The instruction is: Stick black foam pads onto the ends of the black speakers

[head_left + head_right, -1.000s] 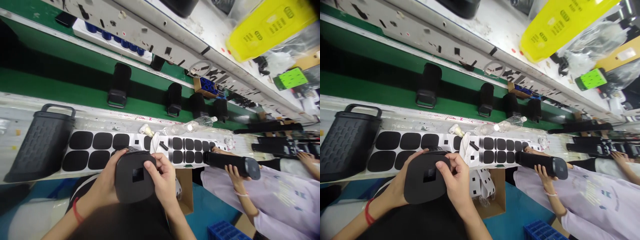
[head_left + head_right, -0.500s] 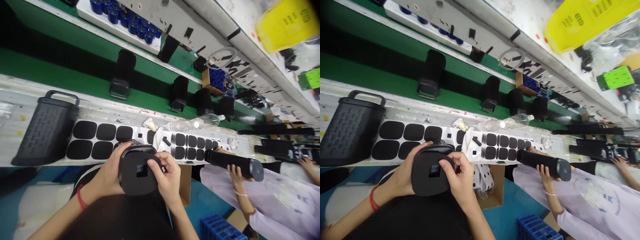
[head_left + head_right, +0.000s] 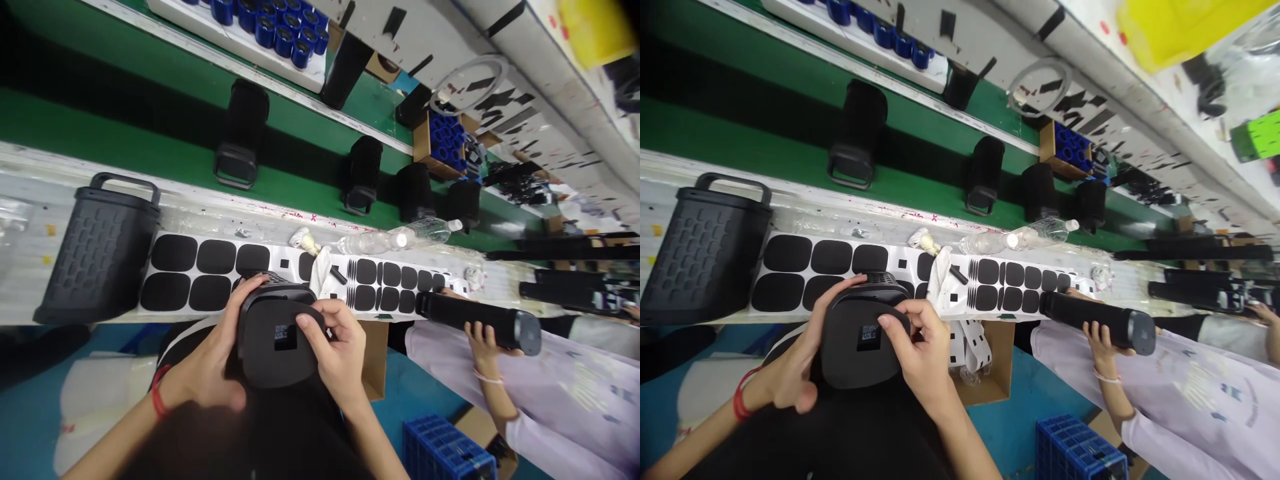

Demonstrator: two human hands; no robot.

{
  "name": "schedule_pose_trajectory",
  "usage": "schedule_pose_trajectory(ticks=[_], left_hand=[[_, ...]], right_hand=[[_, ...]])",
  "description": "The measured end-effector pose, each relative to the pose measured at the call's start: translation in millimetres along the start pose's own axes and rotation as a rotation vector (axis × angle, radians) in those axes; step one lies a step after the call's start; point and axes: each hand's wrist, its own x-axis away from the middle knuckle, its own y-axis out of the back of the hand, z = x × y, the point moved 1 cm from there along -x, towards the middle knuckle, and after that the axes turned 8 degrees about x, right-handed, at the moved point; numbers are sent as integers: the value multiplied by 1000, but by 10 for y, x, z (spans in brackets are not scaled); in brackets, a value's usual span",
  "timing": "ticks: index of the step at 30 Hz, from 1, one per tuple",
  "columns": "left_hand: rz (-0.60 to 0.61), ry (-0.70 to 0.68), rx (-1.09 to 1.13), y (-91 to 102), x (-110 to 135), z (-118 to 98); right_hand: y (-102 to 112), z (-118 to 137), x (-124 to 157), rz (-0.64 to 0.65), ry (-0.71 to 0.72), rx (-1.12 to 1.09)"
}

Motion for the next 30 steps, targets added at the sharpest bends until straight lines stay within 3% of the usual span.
schedule_pose_trajectory(ticks=[3,11,30], left_hand=[[-43,53,84,-8,2,-59],[19,122,144,22,1,-54],[81,52,100,38,2,9]], right_hand=[[0,6,-5,2,11,0],[21,28,-13,26,62,11],[8,33,4,8,82,32]])
